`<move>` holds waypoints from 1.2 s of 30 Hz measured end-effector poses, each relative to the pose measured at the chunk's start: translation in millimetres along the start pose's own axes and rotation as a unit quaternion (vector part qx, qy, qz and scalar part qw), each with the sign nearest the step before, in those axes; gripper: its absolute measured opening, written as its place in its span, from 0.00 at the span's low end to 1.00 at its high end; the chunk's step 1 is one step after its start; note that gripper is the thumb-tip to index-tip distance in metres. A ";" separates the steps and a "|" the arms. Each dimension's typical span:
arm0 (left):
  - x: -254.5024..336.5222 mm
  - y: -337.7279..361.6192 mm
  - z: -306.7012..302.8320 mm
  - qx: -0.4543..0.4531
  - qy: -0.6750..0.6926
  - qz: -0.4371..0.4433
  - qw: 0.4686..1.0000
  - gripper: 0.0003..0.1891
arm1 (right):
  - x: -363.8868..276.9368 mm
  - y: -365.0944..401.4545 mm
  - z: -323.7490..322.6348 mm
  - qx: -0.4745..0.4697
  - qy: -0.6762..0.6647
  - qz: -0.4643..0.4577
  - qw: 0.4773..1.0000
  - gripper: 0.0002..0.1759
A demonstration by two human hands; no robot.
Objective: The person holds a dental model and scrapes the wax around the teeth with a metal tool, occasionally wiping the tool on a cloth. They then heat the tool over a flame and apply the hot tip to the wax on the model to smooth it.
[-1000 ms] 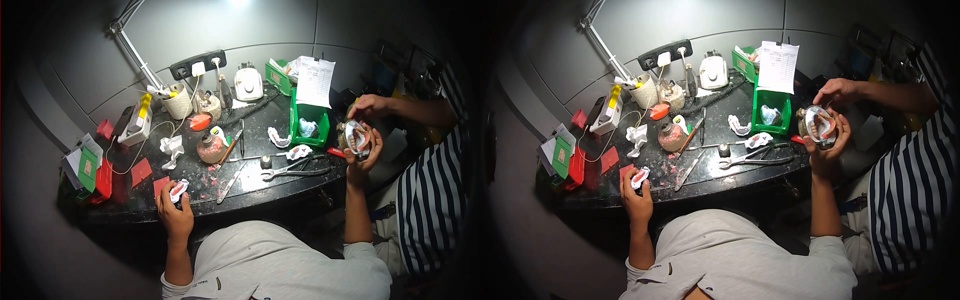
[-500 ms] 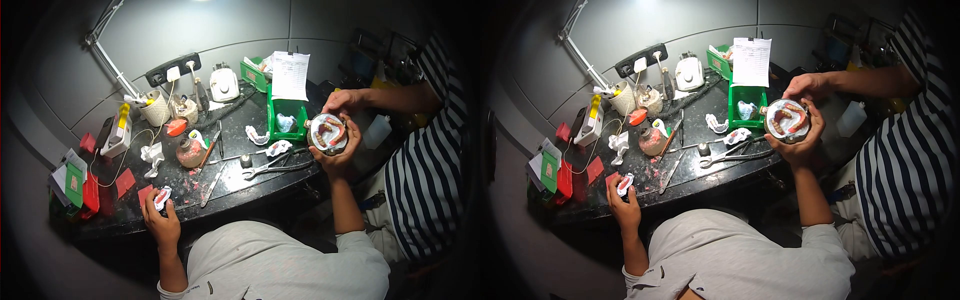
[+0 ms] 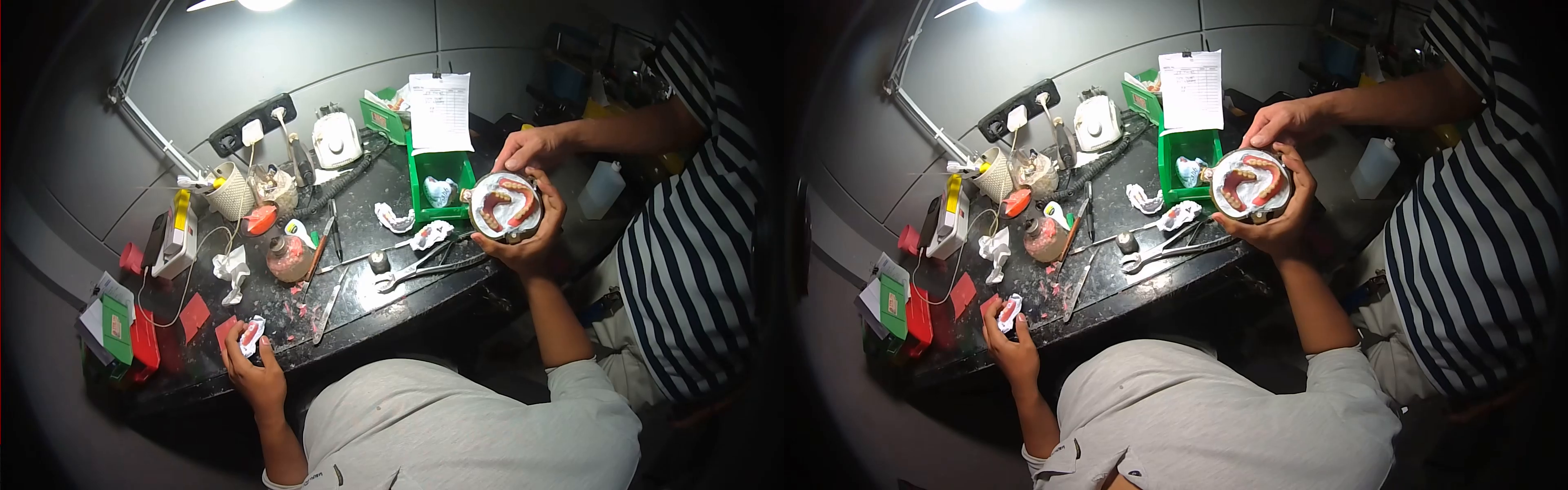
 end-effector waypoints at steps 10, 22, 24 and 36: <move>-3.3 0.8 0.4 0.000 -0.009 0.007 1.000 0.23 | -1.4 -0.1 2.0 -0.015 0.024 -0.002 1.000 0.67; -2.4 0.9 0.9 0.003 -0.009 0.011 1.000 0.23 | -17.0 -1.9 -1.5 -0.046 0.077 0.038 0.995 0.65; -2.4 0.8 0.7 0.003 -0.010 0.013 1.000 0.23 | -15.3 1.1 -0.6 -0.081 0.060 0.088 0.991 0.63; -2.6 1.1 0.4 -0.002 -0.016 0.010 1.000 0.23 | -8.8 5.3 -3.0 -0.091 0.060 0.076 0.991 0.58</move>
Point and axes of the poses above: each hand's wrist, its own y-axis away from the middle knuckle, its own z-axis out of the palm, x = y × z, the point moved 4 cm from there along -y, towards the middle knuckle, and after that the axes turned 3 degrees about -y, right-handed, at the moved point
